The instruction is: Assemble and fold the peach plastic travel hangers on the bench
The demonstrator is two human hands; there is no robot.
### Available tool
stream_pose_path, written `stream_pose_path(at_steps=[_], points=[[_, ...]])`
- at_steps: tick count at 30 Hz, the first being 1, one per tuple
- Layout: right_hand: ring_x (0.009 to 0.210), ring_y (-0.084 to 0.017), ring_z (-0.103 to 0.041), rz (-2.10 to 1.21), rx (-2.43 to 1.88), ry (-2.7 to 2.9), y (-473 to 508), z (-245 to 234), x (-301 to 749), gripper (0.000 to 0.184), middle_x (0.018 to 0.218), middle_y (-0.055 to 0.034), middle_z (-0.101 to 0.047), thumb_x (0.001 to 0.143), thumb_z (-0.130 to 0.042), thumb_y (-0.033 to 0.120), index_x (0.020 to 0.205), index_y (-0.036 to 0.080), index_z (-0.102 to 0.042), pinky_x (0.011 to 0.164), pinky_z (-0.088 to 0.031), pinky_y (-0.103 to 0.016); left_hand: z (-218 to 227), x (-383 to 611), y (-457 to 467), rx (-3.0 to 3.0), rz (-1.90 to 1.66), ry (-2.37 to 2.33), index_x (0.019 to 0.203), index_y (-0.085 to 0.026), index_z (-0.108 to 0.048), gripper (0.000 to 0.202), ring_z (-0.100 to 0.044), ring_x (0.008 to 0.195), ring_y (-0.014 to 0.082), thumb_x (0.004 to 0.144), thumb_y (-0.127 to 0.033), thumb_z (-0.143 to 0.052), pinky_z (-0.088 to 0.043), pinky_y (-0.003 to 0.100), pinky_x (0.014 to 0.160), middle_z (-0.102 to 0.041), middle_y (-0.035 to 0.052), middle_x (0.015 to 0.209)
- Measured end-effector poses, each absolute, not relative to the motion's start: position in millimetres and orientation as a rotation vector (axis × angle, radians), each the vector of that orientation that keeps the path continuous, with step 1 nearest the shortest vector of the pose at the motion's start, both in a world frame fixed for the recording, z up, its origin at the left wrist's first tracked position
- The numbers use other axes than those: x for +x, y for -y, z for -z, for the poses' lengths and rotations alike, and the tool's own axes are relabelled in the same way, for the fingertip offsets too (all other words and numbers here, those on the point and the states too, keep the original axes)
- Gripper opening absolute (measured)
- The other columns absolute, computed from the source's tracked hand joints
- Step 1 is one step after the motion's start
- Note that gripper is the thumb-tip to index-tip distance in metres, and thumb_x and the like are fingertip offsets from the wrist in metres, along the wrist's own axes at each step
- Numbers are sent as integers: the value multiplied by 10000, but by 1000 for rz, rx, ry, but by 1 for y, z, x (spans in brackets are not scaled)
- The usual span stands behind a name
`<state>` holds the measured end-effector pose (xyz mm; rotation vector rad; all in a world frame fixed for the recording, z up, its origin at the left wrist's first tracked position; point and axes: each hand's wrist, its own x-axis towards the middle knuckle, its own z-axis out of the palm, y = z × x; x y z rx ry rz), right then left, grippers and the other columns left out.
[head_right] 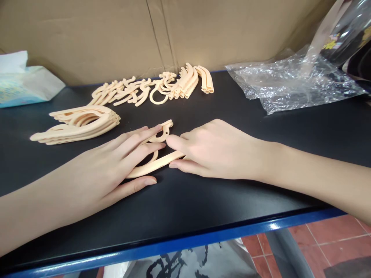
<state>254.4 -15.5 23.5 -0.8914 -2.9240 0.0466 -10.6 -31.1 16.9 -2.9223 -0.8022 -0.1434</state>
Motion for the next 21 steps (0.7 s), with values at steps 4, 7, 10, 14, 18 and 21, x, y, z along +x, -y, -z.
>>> stream_pose_path(at_steps=[4,7,10,14,18,21], points=[[557,-140,-464,-50,-899,2928,16,-23,254,203,721,20,-584,1059,-527,308,886,204,-536,563,-226,-278,-18,-12,31,-2951,145,822,1396,-85,-603,504,-509,1469,423,1123,-458,-402,-484,595,1187,-579,221,1523],[554,-142,-460,-52,-902,2926,16,-24,254,195,728,9,-605,1060,-513,303,899,200,-554,564,-235,-282,-18,-10,30,-2968,159,815,1364,-83,-619,476,-520,1462,401,1120,-443,-425,-451,583,1221,-591,219,1511],[550,-145,-459,-56,-897,2926,16,-24,255,198,730,0,-620,1062,-491,302,911,199,-566,567,-250,-287,-18,-9,30,-2969,169,787,1345,-75,-618,482,-529,1456,394,1124,-447,-407,-438,580,1233,-602,225,1493],[553,-146,-475,-25,-867,2923,16,-23,256,203,725,1,-622,1065,-479,309,909,204,-554,564,-261,-283,-17,-10,30,-2947,138,793,1404,-70,-578,519,-527,1447,441,1123,-465,-394,-496,613,1164,-539,245,1559],[541,-149,-474,49,-840,2903,17,-20,256,210,710,15,-590,1073,-462,301,898,208,-533,544,-252,-276,-17,-11,29,-2944,114,810,1427,-77,-566,541,-523,1446,443,1128,-479,-365,-518,615,1127,-441,250,1647],[545,-161,-493,97,-842,2892,17,-18,256,221,690,21,-568,1082,-440,299,897,213,-526,541,-261,-276,-17,-12,28,-2954,137,804,1439,-97,-563,528,-545,1422,419,1125,-483,-386,-521,603,1119,-399,225,1685]])
